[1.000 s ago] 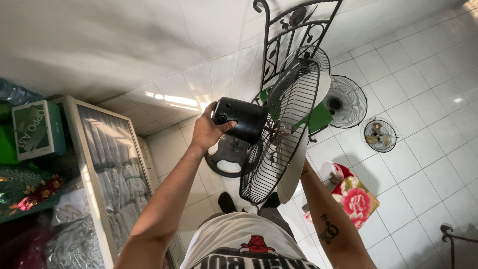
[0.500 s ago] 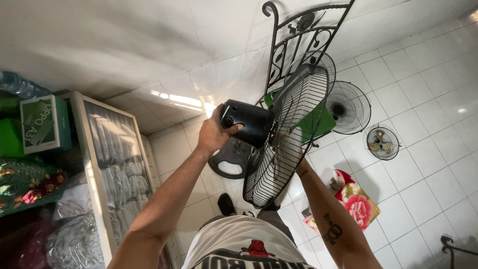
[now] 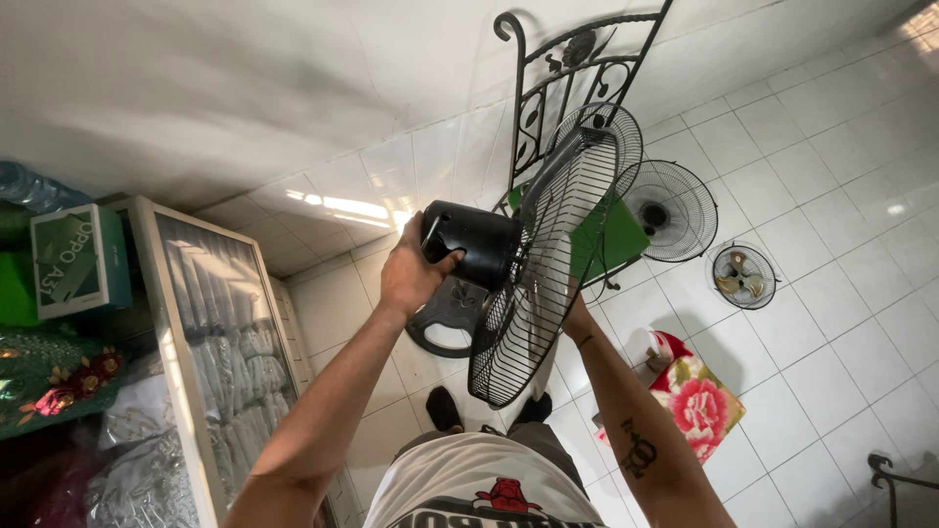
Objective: The person assembles an electric fan by attaching the fan blades to the motor, securing them with a nut, and then fitting the front and rear wire cages. The person uses a screwdriver to tighten the nut and ensures the blades are properly aligned before closing the cage.
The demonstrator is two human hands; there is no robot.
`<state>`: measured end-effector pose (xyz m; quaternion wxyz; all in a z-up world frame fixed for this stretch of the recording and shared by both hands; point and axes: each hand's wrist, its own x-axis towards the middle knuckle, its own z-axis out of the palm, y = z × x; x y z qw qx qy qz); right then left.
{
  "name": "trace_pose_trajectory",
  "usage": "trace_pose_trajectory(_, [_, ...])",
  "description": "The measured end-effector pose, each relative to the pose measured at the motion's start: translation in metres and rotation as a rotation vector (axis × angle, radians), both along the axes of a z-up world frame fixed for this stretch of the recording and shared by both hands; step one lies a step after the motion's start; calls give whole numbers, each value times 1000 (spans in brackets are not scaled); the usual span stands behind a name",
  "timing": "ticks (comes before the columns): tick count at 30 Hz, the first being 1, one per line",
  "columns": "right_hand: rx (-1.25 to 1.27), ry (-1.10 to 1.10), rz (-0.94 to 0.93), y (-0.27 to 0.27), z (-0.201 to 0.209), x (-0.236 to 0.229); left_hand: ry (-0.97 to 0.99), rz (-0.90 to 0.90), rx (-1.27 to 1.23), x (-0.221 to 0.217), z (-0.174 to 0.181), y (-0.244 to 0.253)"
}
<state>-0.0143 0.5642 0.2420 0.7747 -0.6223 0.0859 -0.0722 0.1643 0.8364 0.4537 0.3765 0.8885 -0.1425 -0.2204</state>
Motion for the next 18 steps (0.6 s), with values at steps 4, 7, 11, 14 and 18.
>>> trace_pose_trajectory(4, [85, 231, -142, 1, 4, 6, -245, 51, -103, -14, 4, -2])
trace_pose_trajectory(7, [-35, 235, -116, -1, 11, 10, -219, 107, -207, -26, 15, 1])
trace_pose_trajectory(11, [-153, 312, -60, 1, 32, 15, -315, 178, -334, -53, 35, 3])
trace_pose_trajectory(14, [-196, 574, -87, 3, 57, 35, -286, 262, -439, -81, 52, -3])
trace_pose_trajectory(18, [91, 750, 28, 7, 93, 46, -502, 247, -694, -126, 73, -16])
